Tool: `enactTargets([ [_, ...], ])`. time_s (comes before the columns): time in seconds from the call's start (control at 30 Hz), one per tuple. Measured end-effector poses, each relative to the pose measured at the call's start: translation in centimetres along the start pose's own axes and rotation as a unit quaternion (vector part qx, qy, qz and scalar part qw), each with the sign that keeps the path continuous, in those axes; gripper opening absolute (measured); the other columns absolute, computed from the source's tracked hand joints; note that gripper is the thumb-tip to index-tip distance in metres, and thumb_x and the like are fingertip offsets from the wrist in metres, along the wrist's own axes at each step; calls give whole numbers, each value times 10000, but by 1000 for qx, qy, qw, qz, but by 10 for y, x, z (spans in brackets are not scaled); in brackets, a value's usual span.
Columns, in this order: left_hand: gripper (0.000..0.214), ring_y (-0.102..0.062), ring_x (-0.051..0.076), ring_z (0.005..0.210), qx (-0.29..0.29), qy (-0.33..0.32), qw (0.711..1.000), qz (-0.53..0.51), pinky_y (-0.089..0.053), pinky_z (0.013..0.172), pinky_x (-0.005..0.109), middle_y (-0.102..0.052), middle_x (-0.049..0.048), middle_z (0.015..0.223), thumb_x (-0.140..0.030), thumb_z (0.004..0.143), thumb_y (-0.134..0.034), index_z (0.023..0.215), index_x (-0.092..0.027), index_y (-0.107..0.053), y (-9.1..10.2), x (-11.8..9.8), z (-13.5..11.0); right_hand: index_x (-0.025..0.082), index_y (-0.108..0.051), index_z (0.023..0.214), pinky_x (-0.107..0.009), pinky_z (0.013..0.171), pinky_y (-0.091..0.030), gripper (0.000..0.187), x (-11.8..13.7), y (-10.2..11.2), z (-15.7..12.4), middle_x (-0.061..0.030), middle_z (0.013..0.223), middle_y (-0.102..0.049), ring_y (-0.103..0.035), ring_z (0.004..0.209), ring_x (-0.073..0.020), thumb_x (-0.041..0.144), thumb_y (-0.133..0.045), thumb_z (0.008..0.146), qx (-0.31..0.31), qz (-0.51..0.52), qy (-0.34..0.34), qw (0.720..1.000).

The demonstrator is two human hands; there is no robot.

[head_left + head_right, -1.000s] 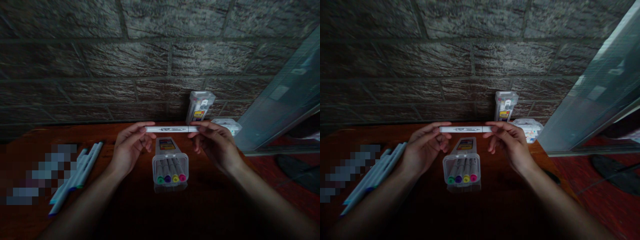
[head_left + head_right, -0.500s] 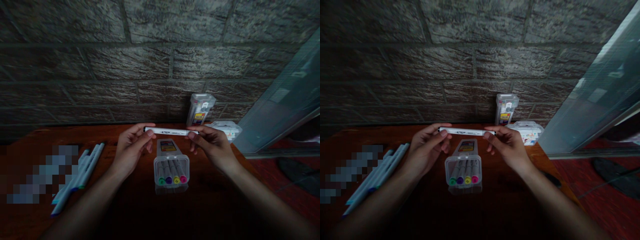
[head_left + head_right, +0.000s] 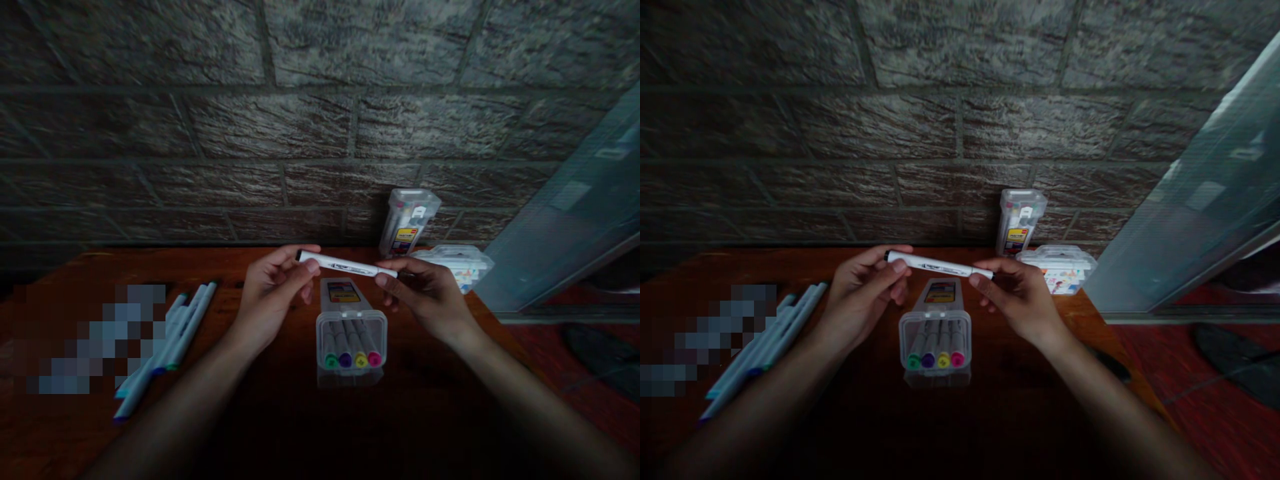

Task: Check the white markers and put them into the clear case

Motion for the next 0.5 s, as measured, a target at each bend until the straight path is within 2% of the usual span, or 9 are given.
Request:
enactTargets([
  [0.5, 236, -519, 67, 497, -21, 6, 999, -27, -465, 455, 210, -686, 6, 765, -243, 812, -833, 1032, -177, -780, -1, 1, 2, 203, -771, 1045, -252, 456, -554, 319, -2, 0, -1, 9, 661, -730, -649, 499, -129, 314, -897, 773, 12, 12, 27, 1000],
])
Point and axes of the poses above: each hand's wrist, its own z-axis towards the middle knuckle, its own y-axis out of the back of the hand, x = y × z, the point moved 1 cm from there along z, towards the middle knuckle
